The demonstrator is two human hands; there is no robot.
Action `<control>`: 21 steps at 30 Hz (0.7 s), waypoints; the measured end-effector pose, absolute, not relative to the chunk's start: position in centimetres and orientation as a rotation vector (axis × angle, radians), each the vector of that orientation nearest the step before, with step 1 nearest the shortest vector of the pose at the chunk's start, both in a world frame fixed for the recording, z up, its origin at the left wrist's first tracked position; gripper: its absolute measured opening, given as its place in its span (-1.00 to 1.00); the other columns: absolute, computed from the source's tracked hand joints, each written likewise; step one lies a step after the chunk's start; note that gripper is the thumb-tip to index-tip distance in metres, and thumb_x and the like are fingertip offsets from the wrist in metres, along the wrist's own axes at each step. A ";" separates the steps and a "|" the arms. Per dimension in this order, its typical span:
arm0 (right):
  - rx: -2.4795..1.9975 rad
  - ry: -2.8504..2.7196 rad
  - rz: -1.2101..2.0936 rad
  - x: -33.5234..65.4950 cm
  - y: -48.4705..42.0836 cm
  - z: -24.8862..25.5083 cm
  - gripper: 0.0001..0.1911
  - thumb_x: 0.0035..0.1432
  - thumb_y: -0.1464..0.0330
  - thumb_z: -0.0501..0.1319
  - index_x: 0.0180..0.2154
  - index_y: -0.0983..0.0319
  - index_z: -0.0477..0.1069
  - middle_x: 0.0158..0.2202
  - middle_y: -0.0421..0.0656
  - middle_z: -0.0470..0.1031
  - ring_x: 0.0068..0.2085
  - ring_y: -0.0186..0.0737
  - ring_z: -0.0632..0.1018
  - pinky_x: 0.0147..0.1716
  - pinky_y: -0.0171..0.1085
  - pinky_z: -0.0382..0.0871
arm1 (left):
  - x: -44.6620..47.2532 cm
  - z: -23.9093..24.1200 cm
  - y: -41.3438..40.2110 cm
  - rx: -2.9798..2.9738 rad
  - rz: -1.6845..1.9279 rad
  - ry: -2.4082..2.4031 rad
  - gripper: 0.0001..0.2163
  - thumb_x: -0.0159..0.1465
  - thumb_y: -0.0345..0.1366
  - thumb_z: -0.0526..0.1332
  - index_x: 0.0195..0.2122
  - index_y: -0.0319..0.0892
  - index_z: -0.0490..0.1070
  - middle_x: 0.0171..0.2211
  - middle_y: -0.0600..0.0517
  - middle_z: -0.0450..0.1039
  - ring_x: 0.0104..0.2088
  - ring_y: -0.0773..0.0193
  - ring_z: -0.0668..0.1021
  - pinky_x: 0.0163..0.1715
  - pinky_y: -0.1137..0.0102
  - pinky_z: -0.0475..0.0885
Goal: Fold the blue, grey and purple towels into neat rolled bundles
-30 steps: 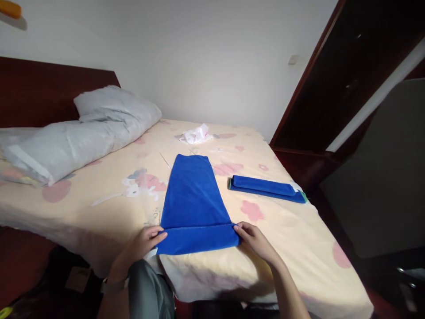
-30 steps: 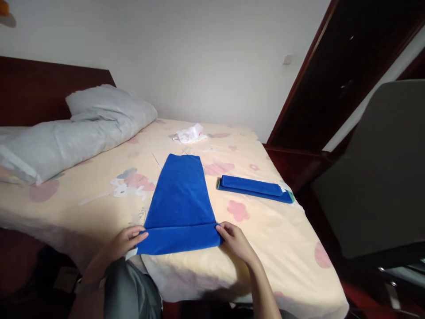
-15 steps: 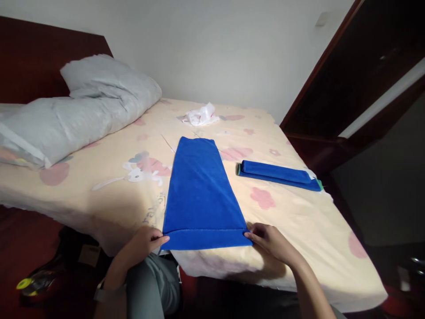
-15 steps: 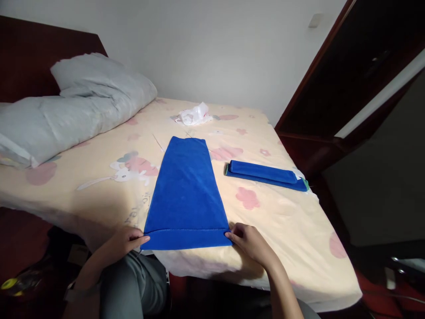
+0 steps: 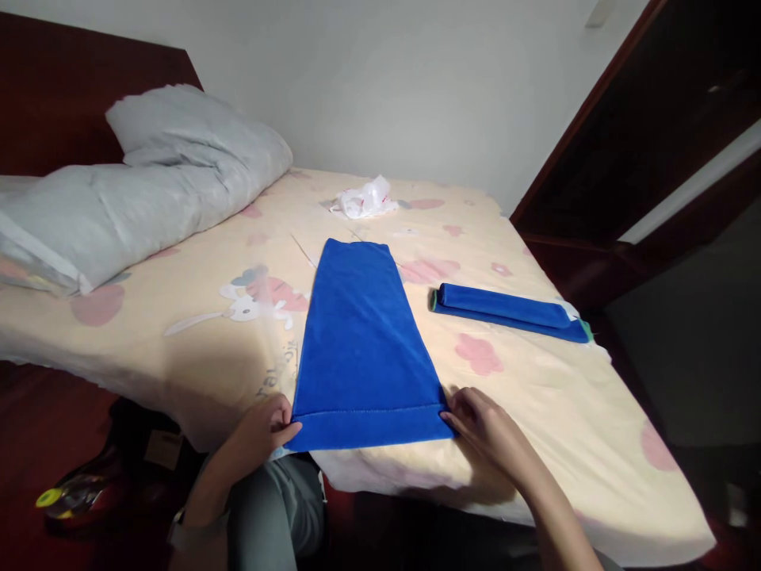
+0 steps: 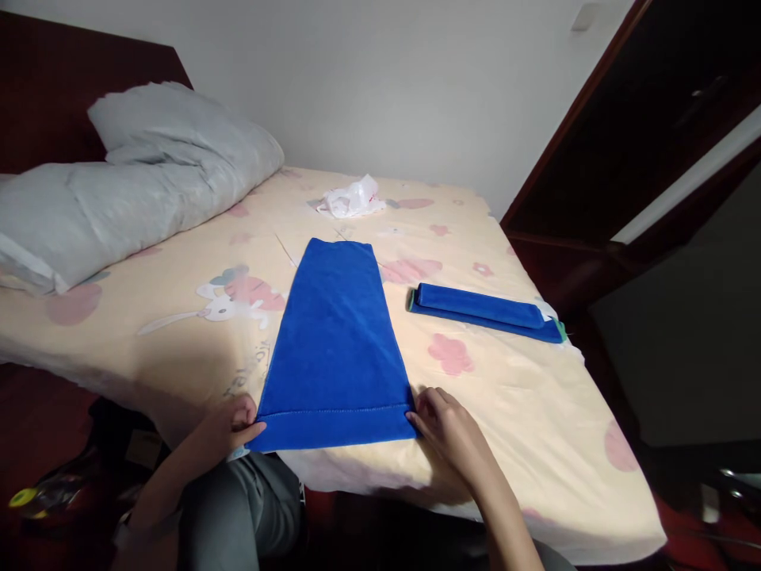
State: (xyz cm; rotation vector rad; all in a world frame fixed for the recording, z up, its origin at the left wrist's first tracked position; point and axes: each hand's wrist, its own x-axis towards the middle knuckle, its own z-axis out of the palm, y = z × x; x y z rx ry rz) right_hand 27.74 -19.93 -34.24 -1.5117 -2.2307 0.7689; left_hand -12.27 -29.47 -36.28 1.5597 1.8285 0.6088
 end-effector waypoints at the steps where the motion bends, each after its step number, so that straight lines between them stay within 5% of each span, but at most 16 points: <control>1: -1.413 -2.277 0.769 27.8 -20.1 -33.8 -0.80 0.27 0.19 0.15 -0.33 0.16 0.37 -0.27 -0.10 0.47 -0.25 -0.09 0.51 -0.23 -0.19 0.36 | -12.3 -36.0 -29.5 1.563 0.609 1.782 -0.80 0.18 -0.13 0.18 -0.45 -0.10 0.23 -0.57 0.16 0.21 -0.52 0.32 0.28 -0.47 0.42 0.22; 4: -1.180 -2.401 0.921 27.9 -20.4 -32.9 -0.85 0.23 0.23 0.22 -0.18 0.12 0.44 -0.05 -0.07 0.41 -0.03 -0.07 0.47 -0.02 -0.17 0.36 | -12.5 -34.8 -29.8 1.582 0.576 1.661 -0.80 0.26 -0.10 0.13 -0.33 -0.10 0.41 -0.43 0.08 0.42 -0.41 0.28 0.41 -0.35 0.40 0.34; 7: -1.145 -2.428 1.053 27.8 -20.5 -32.9 -0.65 0.10 0.24 0.34 -0.05 0.08 0.44 0.06 -0.08 0.36 0.05 -0.04 0.43 0.02 -0.16 0.36 | -13.2 -33.9 -30.2 1.515 0.538 1.612 -0.71 0.28 -0.06 0.11 -0.17 -0.06 0.55 -0.16 0.00 0.54 -0.21 0.16 0.52 -0.19 0.34 0.42; 12: -1.206 -2.256 1.016 27.4 -19.9 -33.9 -0.83 0.26 0.26 0.18 -0.14 0.12 0.46 -0.06 -0.09 0.45 -0.05 -0.08 0.48 -0.02 -0.15 0.36 | -14.4 -33.6 -30.8 1.571 0.549 1.513 -0.42 0.05 -0.12 0.39 0.15 0.16 0.41 0.14 0.06 0.43 0.08 -0.03 0.46 0.11 0.23 0.34; 17: -1.388 -1.924 1.059 26.5 -19.4 -35.3 -0.69 0.28 0.11 0.15 -0.18 0.20 0.46 -0.30 -0.10 0.52 -0.30 -0.10 0.50 -0.29 -0.21 0.37 | -13.7 -34.5 -29.8 1.578 0.681 1.660 -0.68 0.09 -0.17 0.31 -0.09 0.00 0.54 -0.04 -0.01 0.54 -0.07 0.05 0.54 -0.01 0.27 0.44; 21: -1.413 -1.715 1.100 25.6 -19.1 -35.9 -0.64 0.29 0.05 0.13 -0.21 0.21 0.45 -0.32 -0.11 0.54 -0.30 -0.10 0.51 -0.29 -0.22 0.35 | -13.3 -35.3 -29.1 1.672 0.912 1.837 -0.81 0.16 -0.09 0.26 -0.29 -0.04 0.52 -0.19 0.00 0.54 -0.09 0.08 0.54 -0.01 0.28 0.43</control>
